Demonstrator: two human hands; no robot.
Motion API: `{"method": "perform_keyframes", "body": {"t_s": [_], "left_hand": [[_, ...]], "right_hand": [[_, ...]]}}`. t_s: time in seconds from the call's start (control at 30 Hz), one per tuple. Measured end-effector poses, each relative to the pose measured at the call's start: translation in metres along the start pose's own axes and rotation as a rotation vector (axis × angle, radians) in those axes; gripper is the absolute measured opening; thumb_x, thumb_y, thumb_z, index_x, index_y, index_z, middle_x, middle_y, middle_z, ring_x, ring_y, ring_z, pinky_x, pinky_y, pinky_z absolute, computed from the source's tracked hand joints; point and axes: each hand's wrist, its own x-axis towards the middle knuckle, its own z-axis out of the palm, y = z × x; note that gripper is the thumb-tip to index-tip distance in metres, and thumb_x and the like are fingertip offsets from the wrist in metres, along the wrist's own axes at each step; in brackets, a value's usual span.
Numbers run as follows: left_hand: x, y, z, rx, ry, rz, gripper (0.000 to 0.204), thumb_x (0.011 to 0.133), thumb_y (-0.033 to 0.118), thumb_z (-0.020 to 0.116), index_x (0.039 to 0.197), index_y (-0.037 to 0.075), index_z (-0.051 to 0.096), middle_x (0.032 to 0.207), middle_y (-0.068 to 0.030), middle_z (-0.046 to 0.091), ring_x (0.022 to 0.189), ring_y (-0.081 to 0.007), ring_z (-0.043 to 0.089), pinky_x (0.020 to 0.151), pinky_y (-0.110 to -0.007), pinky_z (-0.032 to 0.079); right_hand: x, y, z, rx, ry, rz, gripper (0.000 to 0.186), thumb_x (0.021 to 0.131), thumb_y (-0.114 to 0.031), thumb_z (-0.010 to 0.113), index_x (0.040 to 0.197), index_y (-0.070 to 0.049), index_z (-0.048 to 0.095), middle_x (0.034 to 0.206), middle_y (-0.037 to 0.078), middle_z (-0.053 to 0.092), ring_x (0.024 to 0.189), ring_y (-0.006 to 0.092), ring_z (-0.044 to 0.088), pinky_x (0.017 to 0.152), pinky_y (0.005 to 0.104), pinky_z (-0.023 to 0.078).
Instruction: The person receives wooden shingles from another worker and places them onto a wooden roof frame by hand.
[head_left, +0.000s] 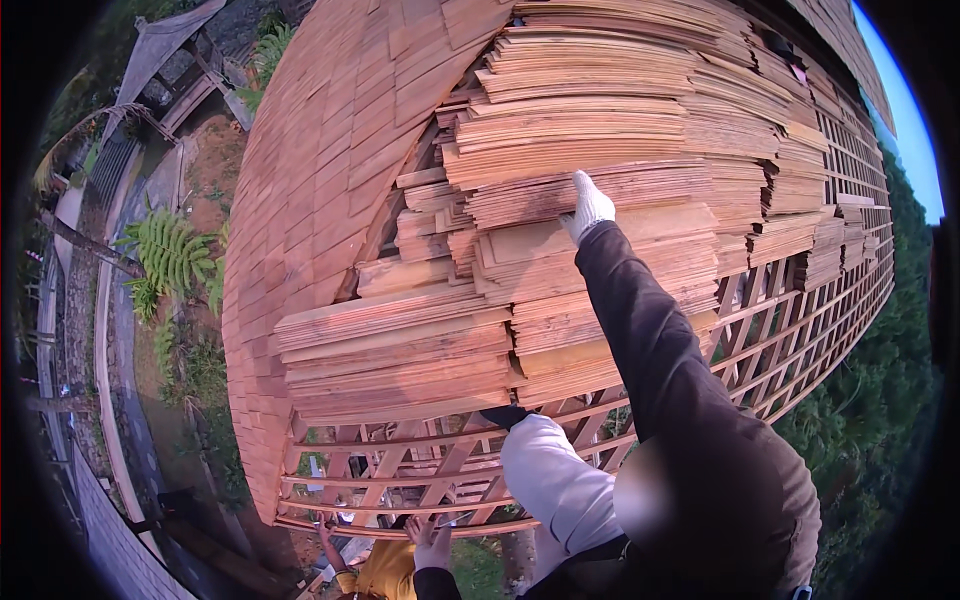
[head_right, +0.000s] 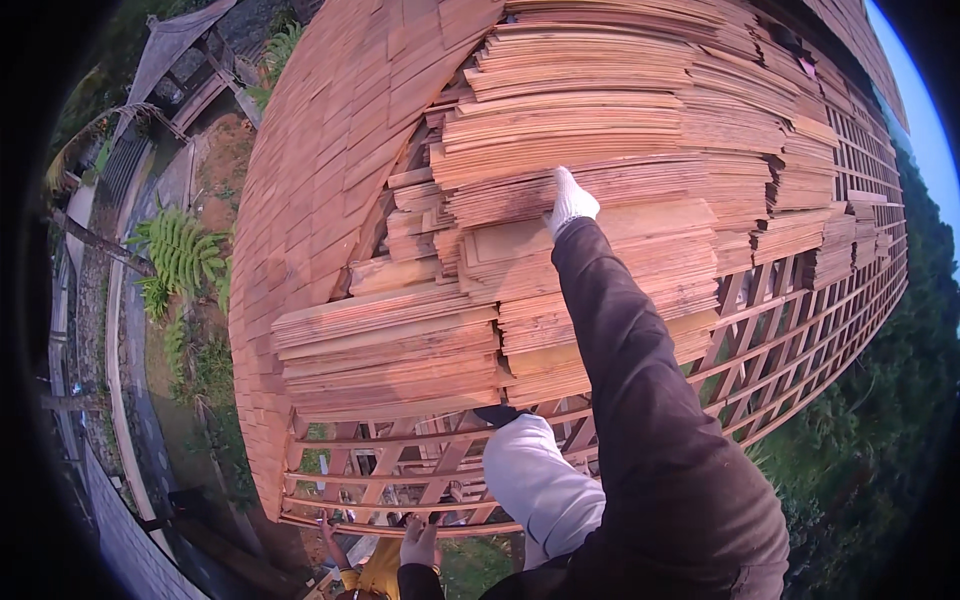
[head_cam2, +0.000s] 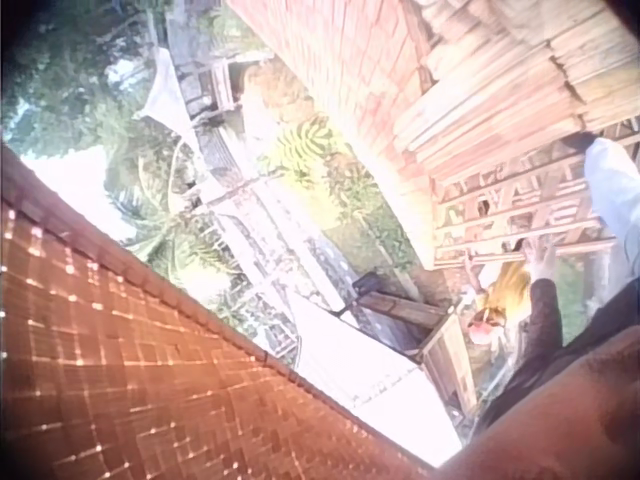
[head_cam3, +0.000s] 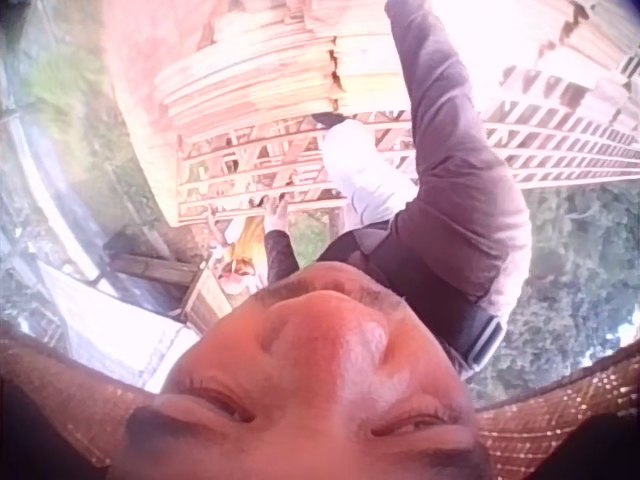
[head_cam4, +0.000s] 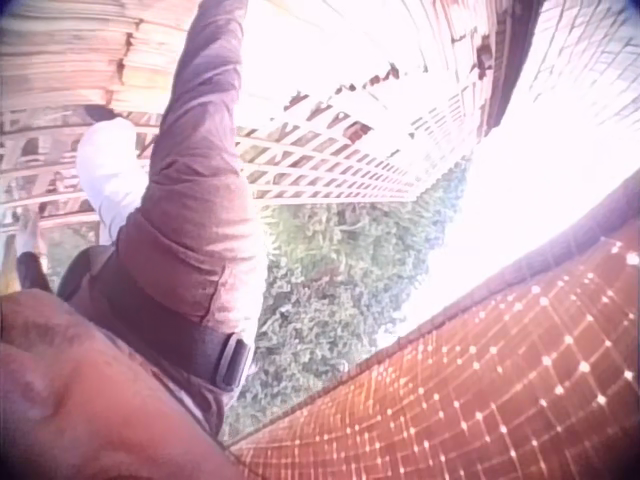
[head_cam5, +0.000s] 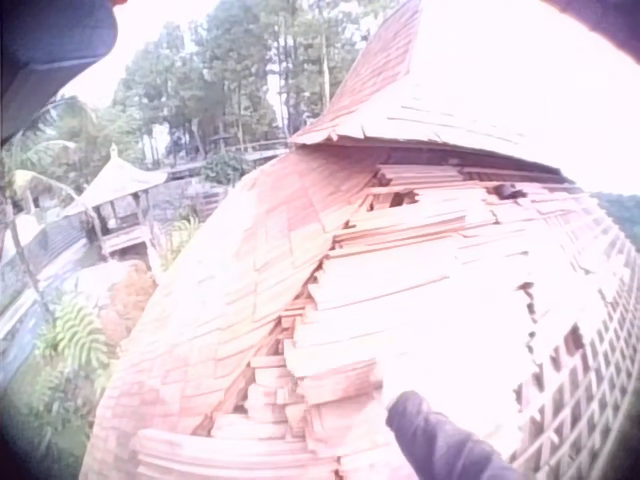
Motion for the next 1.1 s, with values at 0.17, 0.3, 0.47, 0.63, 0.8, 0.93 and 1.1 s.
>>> {"method": "perform_keyframes", "body": {"t_s": [0.17, 0.3, 0.47, 0.63, 0.8, 0.93, 1.1], "left_hand": [[0.011, 0.019, 0.029, 0.065, -0.106, -0.037, 0.039, 0.094, 0.018, 0.072, 0.128, 0.002, 0.065, 0.119, -0.0072, 0.067, 0.104, -0.0146, 0.061, 0.089, -0.027, 0.048], [-0.005, 0.034, 0.035, -0.027, -0.127, -0.131, 0.038, 0.094, 0.018, 0.071, 0.129, 0.005, 0.067, 0.11, -0.0043, 0.067, 0.095, -0.0119, 0.059, 0.083, -0.026, 0.047], [-0.016, 0.014, 0.037, -0.071, -0.085, -0.235, 0.049, 0.094, 0.019, 0.069, 0.138, 0.0, 0.06, 0.103, -0.0029, 0.067, 0.085, -0.0101, 0.06, 0.075, -0.024, 0.047], [-0.005, -0.045, 0.038, -0.111, 0.008, -0.2, 0.045, 0.094, 0.024, 0.071, 0.134, 0.007, 0.062, 0.085, 0.0017, 0.061, 0.066, -0.0076, 0.057, 0.056, -0.024, 0.043], [-0.007, -0.028, 0.033, -0.189, -0.125, -0.256, 0.048, 0.093, 0.024, 0.072, 0.136, 0.007, 0.06, 0.089, 0.001, 0.062, 0.069, -0.01, 0.061, 0.058, -0.024, 0.046], [-0.027, -0.008, 0.037, -0.196, -0.048, -0.3, 0.042, 0.095, 0.026, 0.07, 0.133, 0.011, 0.062, 0.088, 0.0023, 0.06, 0.069, -0.0108, 0.062, 0.058, -0.025, 0.046], [-0.038, 0.007, 0.05, -0.225, -0.043, -0.405, 0.041, 0.095, 0.028, 0.071, 0.131, 0.012, 0.063, 0.088, 0.0022, 0.06, 0.07, -0.0119, 0.063, 0.058, -0.027, 0.047]], "right_hand": [[0.063, -0.026, -0.04, -0.618, -0.046, -0.235, 0.036, 0.09, -0.031, 0.076, 0.107, 0.0, 0.069, 0.09, 0.016, 0.067, 0.064, 0.0275, 0.062, 0.06, 0.0426, 0.053], [0.028, -0.026, -0.043, -1.02, 0.001, -0.272, 0.044, 0.082, -0.033, 0.079, 0.099, 0.005, 0.07, 0.081, 0.017, 0.071, 0.068, 0.0293, 0.07, 0.063, 0.043, 0.058], [-0.005, -0.045, -0.056, -1.821, 0.002, -0.543, 0.06, 0.081, -0.049, 0.075, 0.109, 0.003, 0.072, 0.104, 0.027, 0.074, 0.106, 0.0389, 0.071, 0.096, 0.044, 0.055], [-0.02, -0.052, -0.081, -2.051, -0.169, -0.483, 0.057, 0.084, -0.052, 0.074, 0.115, -0.004, 0.072, 0.112, 0.022, 0.074, 0.112, 0.0371, 0.07, 0.097, 0.0461, 0.054], [-0.028, -0.036, -0.093, -1.959, -0.1, -0.773, 0.052, 0.082, -0.044, 0.077, 0.115, -0.004, 0.069, 0.112, 0.021, 0.073, 0.103, 0.0391, 0.071, 0.094, 0.0469, 0.056], [-0.057, -0.015, -0.102, -1.784, -0.187, -1.164, 0.085, 0.076, -0.048, 0.082, 0.147, -0.011, 0.053, 0.144, 0.023, 0.055, 0.137, 0.0437, 0.048, 0.112, 0.0585, 0.038], [-0.068, 0.008, -0.07, -2.29, -0.265, -0.678, 0.113, 0.078, -0.074, 0.072, 0.166, -0.025, 0.023, 0.173, 0.021, 0.01, 0.158, 0.046, 0.008, 0.119, 0.0691, 0.018]]}}
